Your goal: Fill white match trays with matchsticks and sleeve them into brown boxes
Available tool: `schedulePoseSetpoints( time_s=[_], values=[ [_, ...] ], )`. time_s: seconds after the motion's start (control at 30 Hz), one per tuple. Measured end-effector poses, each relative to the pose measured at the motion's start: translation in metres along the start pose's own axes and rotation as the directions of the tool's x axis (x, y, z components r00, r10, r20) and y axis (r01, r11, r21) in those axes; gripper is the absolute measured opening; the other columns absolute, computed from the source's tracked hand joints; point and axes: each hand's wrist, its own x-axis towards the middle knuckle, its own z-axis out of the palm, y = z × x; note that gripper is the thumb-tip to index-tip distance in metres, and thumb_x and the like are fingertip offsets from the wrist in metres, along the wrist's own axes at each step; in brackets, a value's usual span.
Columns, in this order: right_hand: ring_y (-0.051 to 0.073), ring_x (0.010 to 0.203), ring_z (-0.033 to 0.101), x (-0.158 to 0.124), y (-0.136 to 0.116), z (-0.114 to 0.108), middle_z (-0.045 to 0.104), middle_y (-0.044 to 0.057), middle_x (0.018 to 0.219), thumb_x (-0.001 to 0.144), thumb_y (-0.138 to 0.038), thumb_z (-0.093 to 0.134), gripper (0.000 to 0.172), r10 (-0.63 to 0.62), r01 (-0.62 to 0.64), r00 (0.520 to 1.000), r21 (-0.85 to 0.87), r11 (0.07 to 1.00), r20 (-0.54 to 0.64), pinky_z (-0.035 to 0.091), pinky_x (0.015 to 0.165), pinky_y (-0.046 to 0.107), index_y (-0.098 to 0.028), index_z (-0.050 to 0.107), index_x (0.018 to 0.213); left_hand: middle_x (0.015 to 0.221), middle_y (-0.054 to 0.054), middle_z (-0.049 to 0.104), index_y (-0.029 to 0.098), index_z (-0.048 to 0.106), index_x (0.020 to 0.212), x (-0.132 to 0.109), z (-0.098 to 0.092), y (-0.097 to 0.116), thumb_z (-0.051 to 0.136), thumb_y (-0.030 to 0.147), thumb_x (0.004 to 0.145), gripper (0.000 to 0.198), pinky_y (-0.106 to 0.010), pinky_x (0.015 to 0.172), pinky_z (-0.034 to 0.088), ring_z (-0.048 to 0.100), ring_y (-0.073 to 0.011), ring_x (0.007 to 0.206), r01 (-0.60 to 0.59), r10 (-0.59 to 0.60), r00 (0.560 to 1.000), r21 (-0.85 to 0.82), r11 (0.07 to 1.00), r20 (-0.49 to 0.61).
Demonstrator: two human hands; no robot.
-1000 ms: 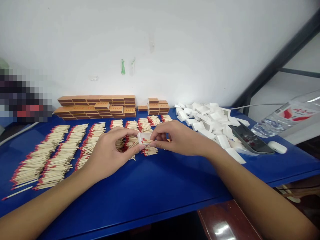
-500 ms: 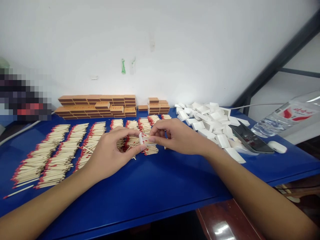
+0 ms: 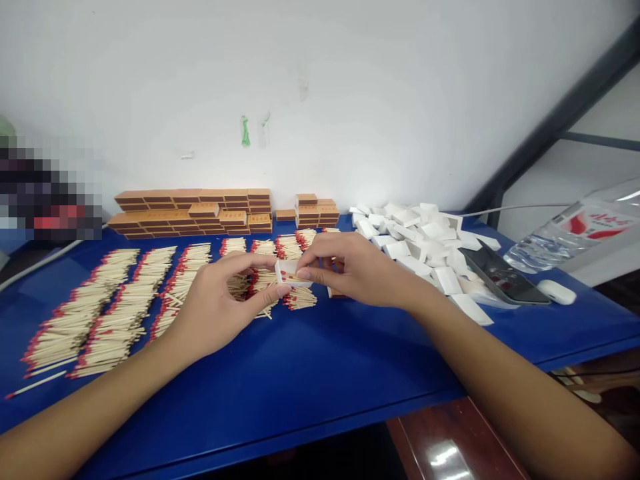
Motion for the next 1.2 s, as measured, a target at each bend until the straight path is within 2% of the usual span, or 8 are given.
schedulePoseSetpoints(
  time_s=[0.17, 0.37, 0.53, 0.77, 1.03, 1.2],
  values=[
    [0.012, 0.066, 0.054, 0.001, -0.003, -0.005, 0.067, 0.000, 0.077, 0.098, -0.034, 0.065, 0.018, 0.091, -0.088, 0.994, 0.045, 0.995, -0.055, 0.040, 0.062, 0.027, -0.019, 0.074, 0.094, 0.105, -0.001, 0.081, 0.027, 0.078, 0.106, 0.001, -0.002, 0.003, 0.080, 0.056, 0.083, 0.037, -0.036, 0.089, 0.058, 0.074, -0.0242, 0.094, 0.025, -0.023, 0.998, 0.026, 0.999, -0.065],
    [0.012, 0.067, 0.055, -0.002, -0.006, -0.014, 0.069, 0.000, 0.081, 0.093, -0.037, 0.071, 0.018, 0.112, -0.113, 0.994, 0.105, 0.988, 0.012, 0.041, 0.062, 0.027, -0.019, 0.074, 0.093, 0.103, -0.004, 0.081, 0.025, 0.079, 0.105, 0.002, -0.003, 0.004, 0.079, 0.056, 0.083, 0.038, -0.036, 0.081, 0.061, 0.074, -0.0248, 0.089, 0.061, -0.061, 0.995, -0.005, 0.998, -0.084],
    [0.011, 0.064, 0.052, 0.000, -0.005, -0.008, 0.067, 0.000, 0.078, 0.096, -0.036, 0.066, 0.020, 0.132, -0.140, 0.989, 0.130, 0.982, 0.072, 0.040, 0.061, 0.027, -0.019, 0.073, 0.090, 0.107, -0.003, 0.081, 0.026, 0.078, 0.107, 0.001, -0.001, 0.003, 0.078, 0.058, 0.084, 0.040, -0.039, 0.091, 0.059, 0.074, -0.0257, 0.096, 0.028, -0.027, 0.997, 0.019, 0.999, -0.065],
    [0.011, 0.066, 0.054, 0.000, -0.003, 0.004, 0.067, -0.001, 0.079, 0.098, -0.038, 0.066, 0.021, 0.128, -0.143, 0.988, 0.203, 0.969, 0.084, 0.041, 0.062, 0.026, -0.019, 0.071, 0.091, 0.109, -0.002, 0.080, 0.028, 0.078, 0.107, 0.001, -0.002, 0.001, 0.080, 0.056, 0.082, 0.038, -0.036, 0.091, 0.058, 0.074, -0.0250, 0.100, 0.039, -0.038, 0.997, 0.001, 0.999, -0.068],
    [0.010, 0.058, 0.047, 0.002, -0.005, 0.010, 0.058, -0.004, 0.064, 0.097, -0.037, 0.068, 0.023, 0.110, -0.110, 0.994, 0.199, 0.974, 0.012, 0.037, 0.056, 0.025, -0.019, 0.070, 0.084, 0.108, -0.001, 0.080, 0.028, 0.078, 0.107, 0.000, 0.000, 0.004, 0.082, 0.053, 0.082, 0.035, -0.037, 0.093, 0.058, 0.073, -0.0242, 0.098, 0.012, -0.014, 0.999, -0.044, 0.999, -0.044],
    [0.010, 0.059, 0.047, 0.001, -0.005, 0.006, 0.057, -0.003, 0.066, 0.095, -0.044, 0.070, 0.027, 0.090, -0.074, 0.993, 0.175, 0.982, -0.082, 0.038, 0.056, 0.025, -0.019, 0.070, 0.085, 0.109, 0.000, 0.080, 0.028, 0.077, 0.108, 0.000, 0.000, 0.005, 0.081, 0.050, 0.084, 0.033, -0.034, 0.090, 0.058, 0.073, -0.0228, 0.100, 0.016, -0.017, 0.999, -0.032, 0.999, -0.050]
  ],
)
